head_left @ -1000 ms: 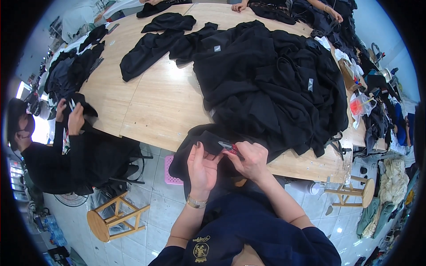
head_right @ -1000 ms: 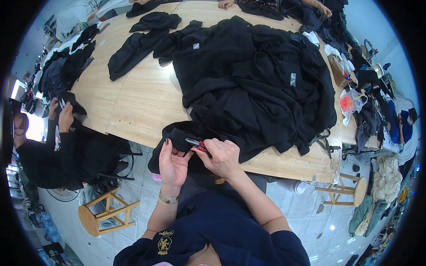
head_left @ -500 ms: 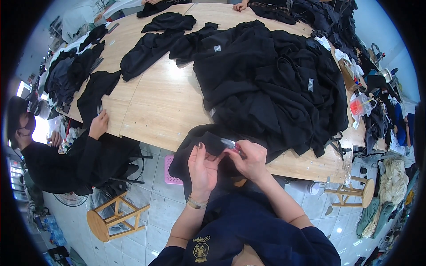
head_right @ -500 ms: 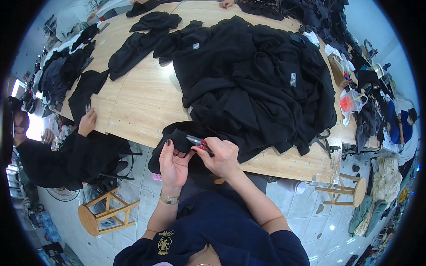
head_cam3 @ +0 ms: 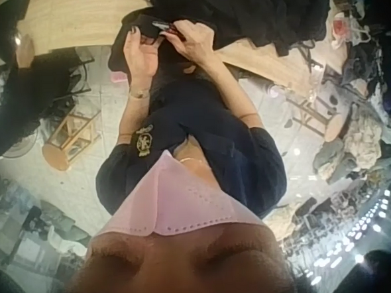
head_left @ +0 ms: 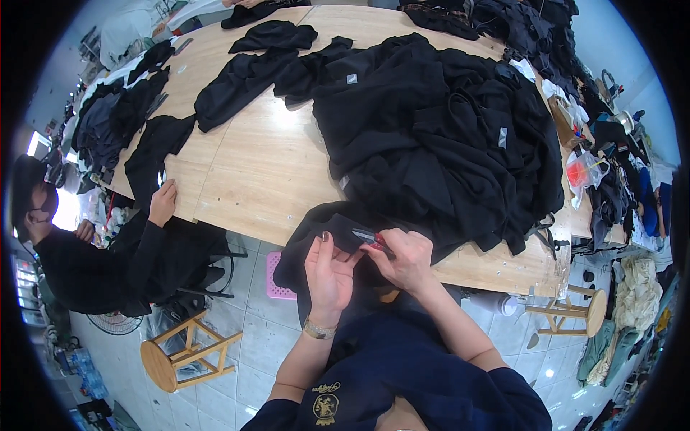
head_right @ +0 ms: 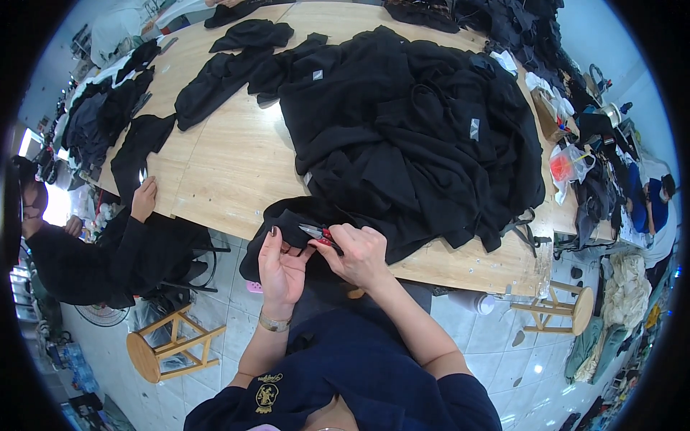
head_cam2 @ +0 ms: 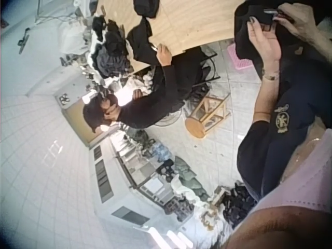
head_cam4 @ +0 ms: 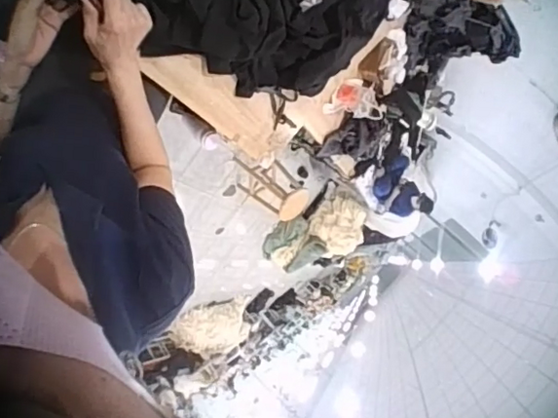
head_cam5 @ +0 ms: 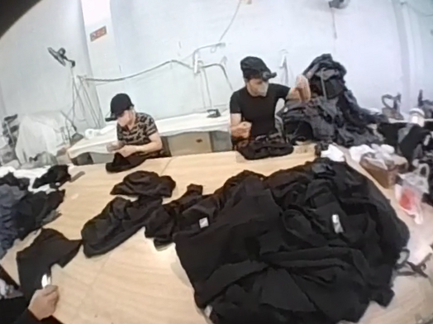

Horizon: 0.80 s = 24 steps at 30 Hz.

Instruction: Trimming loose threads and small fabric sections from black garments using thread snips.

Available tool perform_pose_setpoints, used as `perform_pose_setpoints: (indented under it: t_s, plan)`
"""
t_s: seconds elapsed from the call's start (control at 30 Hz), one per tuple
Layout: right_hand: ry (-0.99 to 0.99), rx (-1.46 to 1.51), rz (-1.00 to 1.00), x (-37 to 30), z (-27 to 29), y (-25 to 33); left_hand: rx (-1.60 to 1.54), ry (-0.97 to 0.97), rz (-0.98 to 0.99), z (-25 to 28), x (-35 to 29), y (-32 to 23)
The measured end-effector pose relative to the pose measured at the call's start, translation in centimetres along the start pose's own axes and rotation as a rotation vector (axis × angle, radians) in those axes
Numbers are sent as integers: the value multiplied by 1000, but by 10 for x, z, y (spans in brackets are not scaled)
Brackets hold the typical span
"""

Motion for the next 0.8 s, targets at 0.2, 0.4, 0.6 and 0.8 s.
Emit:
perform_pose_setpoints:
  t_s: [0.2, 0.4, 0.6, 0.8]
  plan:
    - [-3, 36, -59, 2, 2, -2, -3, -7, -4, -5, -1, -3]
    - [41, 412, -473, -8, -6, -26, -154, -59, 91, -1, 3, 0]
    - [56, 482, -470, -8, -14, -20, -236, -72, 164, 9, 4, 6]
    - [236, 204, -269, -5, -13, 0, -95, -63, 86, -1, 0, 0]
Point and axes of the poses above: each hand's wrist, its own x-axis towards the middle knuckle, its own z-axis out of the back of the hand, y = z × x, the point moved 6 cm from there along x, towards the middle knuckle, and after that the axes turned 7 degrees about -z, right-handed, at the moved point
